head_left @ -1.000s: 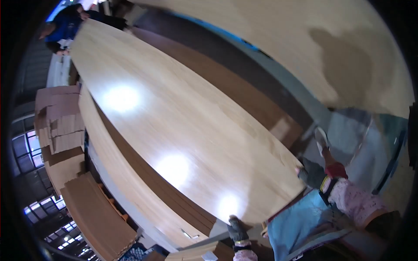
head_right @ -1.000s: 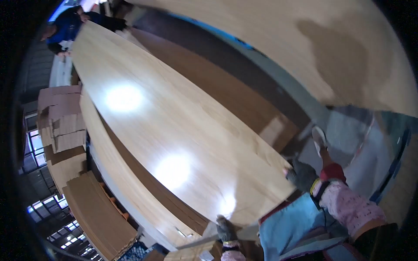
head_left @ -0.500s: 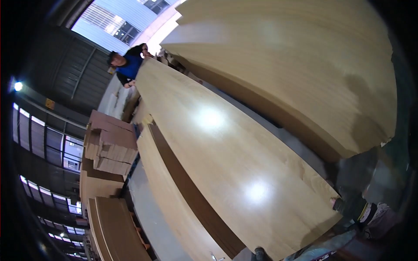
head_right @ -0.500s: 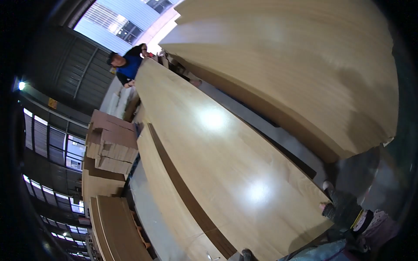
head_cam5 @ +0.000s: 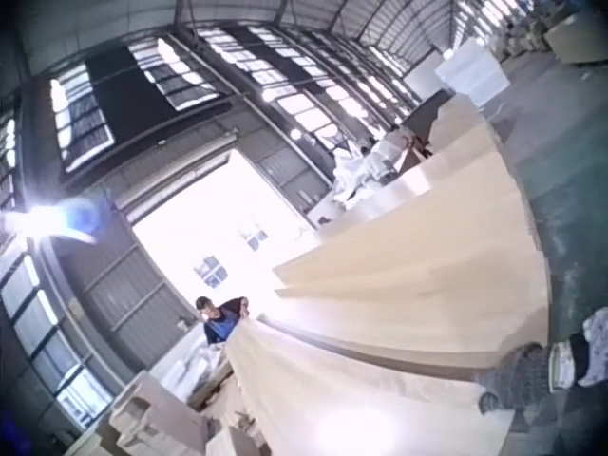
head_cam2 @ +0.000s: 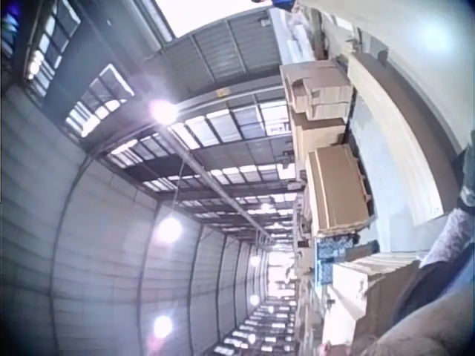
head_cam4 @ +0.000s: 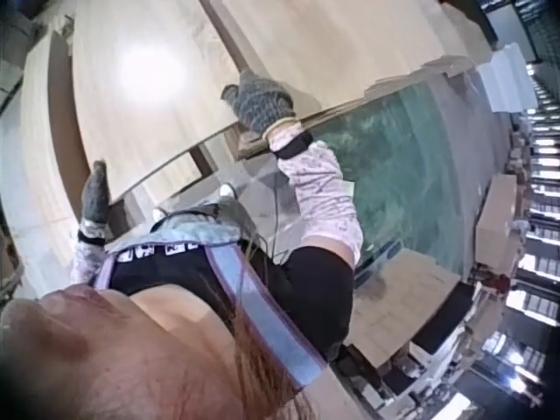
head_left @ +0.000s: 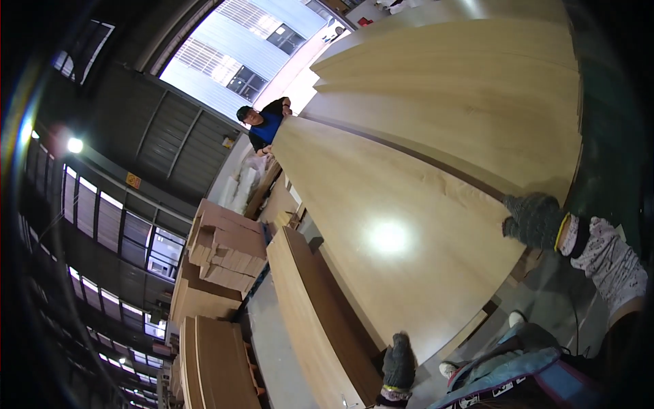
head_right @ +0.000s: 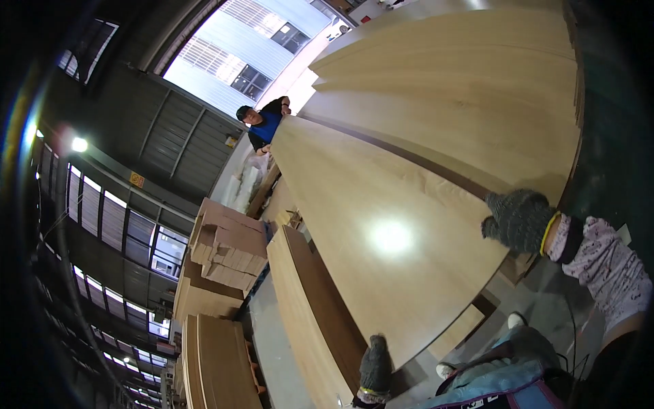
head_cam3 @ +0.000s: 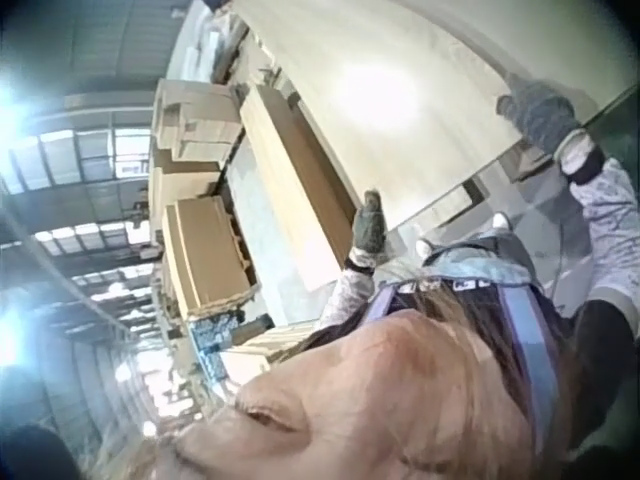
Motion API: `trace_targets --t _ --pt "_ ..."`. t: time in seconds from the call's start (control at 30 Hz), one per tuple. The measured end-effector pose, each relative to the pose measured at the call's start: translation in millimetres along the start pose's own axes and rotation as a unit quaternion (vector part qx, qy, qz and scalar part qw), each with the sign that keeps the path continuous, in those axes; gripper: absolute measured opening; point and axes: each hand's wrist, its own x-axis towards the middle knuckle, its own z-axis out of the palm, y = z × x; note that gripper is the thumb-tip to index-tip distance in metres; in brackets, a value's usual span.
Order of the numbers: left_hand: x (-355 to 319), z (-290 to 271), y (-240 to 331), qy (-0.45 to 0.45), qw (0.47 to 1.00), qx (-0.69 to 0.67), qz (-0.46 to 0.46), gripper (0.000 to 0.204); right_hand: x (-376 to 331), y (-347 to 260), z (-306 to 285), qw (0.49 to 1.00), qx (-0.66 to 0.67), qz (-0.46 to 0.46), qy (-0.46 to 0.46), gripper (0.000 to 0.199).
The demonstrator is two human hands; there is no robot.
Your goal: Moving large wooden boards from a stack to another location in a furniture factory.
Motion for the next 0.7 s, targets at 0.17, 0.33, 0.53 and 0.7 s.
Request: trace_targets --t 0.17,0.33,0.53,0.7 --pt "37.0 37.8 74.0 0.050 0.984 0.079 0.153 0.032 -31.7 60.3 -45.2 0.996 0.003 0.017 0.087 0.039" --pt "34.3 43.6 96.8 0.028 0.982 0.118 0.144 0.035 -101.2 97.1 -36.9 0.955 0.190 0.105 0.201 0.037" --pt "23.6 34.8 112.5 0.021 0.975 0.119 0.188 0.045 -156.2 117.2 42.0 0.806 0.439 0.252 0.305 0.037" --pt "31.4 26.2 137.2 0.019 0.973 0.087 0.212 0.042 -112.1 71.8 7.3 0.878 0.267 0.159 0.364 0.040"
